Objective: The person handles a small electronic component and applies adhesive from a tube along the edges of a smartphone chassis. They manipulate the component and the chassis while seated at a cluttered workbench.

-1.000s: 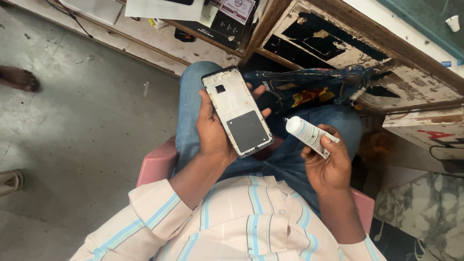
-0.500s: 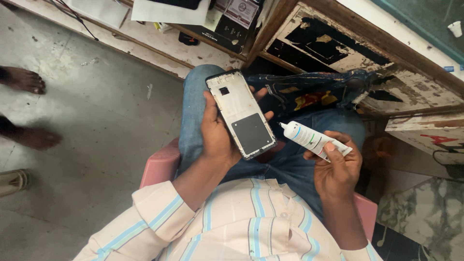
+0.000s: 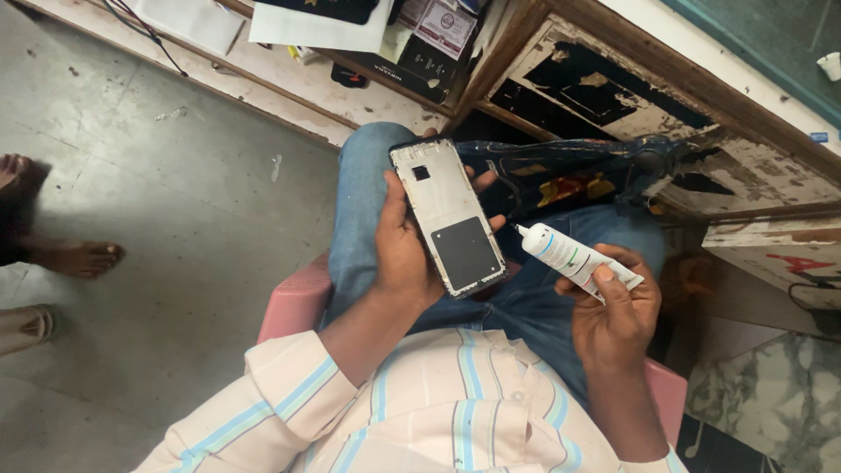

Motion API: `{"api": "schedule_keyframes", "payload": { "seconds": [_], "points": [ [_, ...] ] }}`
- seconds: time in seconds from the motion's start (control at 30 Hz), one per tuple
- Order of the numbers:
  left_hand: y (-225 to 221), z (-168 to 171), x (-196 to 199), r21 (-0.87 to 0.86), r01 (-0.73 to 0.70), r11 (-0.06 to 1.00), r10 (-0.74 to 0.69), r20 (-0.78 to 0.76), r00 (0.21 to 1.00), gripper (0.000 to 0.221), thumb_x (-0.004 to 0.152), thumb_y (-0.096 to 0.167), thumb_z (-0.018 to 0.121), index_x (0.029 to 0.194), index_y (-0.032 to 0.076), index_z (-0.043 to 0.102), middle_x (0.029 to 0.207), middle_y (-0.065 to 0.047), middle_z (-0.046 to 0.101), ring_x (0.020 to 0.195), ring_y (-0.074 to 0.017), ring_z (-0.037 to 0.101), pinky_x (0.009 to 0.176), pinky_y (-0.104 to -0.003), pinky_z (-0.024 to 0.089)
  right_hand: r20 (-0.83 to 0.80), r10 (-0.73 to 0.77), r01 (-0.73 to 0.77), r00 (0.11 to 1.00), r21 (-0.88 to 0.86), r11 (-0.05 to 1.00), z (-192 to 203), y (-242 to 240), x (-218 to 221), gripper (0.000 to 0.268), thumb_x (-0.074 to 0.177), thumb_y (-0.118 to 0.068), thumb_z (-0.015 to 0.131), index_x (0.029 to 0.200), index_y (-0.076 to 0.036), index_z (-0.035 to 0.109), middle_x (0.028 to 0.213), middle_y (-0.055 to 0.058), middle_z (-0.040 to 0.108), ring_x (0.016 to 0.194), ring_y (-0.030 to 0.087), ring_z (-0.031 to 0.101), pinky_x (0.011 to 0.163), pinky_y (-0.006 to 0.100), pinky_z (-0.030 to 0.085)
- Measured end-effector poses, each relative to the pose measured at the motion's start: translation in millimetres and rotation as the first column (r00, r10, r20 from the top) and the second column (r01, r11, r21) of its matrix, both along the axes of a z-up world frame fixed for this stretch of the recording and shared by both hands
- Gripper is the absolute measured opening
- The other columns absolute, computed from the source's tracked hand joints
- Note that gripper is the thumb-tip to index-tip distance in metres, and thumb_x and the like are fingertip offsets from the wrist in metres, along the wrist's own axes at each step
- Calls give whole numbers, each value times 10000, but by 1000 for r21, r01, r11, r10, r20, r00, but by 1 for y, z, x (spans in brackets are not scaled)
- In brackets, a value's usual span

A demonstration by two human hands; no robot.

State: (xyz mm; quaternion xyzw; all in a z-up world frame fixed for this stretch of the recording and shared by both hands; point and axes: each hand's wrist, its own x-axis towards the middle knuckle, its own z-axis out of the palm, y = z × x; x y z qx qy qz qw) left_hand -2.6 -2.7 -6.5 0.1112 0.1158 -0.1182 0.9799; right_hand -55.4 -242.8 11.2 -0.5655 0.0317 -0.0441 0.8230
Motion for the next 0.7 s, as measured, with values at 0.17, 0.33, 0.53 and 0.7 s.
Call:
{"api": "schedule_keyframes", "payload": {
  "seconds": [0.17, 0.33, 0.53, 0.7],
  "points": [
    [3, 1, -1, 0, 83, 997, -83, -32, 996, 841, 985, 748, 304, 1435, 66, 503, 1414, -190, 607, 1031, -365, 712, 874, -550, 612, -3, 4, -4, 1000, 5, 1000, -1, 0, 1, 217, 1046, -26, 591, 1243, 64, 592, 1072, 223, 695, 930, 276, 747, 805, 386, 659],
    [3, 2, -1, 22, 63, 998, -62, -4, 998, 836, 1007, 744, 311, 1438, 54, 506, 1408, -203, 612, 1073, -380, 692, 899, -535, 607, -9, 8, -8, 1000, -10, 1000, -2, -2, 0, 215, 1053, -28, 582, 1247, 64, 594, 1066, 232, 698, 923, 278, 747, 810, 391, 656],
    [-2, 0, 2, -11, -52, 999, 52, -46, 998, 763, 1038, 660, 337, 1416, 21, 516, 1308, -168, 612, 1313, -327, 623, 949, -554, 616, -101, 18, -7, 995, 107, 994, -10, -7, 2, 241, 1054, -59, 577, 1277, 31, 601, 1110, 223, 696, 932, 286, 743, 813, 388, 644],
    [-3, 3, 3, -6, 11, 1000, -11, -11, 1000, 776, 1032, 659, 335, 1441, 25, 515, 1300, -182, 622, 1257, -358, 626, 895, -540, 615, -343, -4, 104, 939, 273, 956, -22, -6, 13, 248, 988, -112, 609, 1234, -88, 595, 1108, 135, 703, 974, 272, 738, 824, 394, 619]
  ]
}}
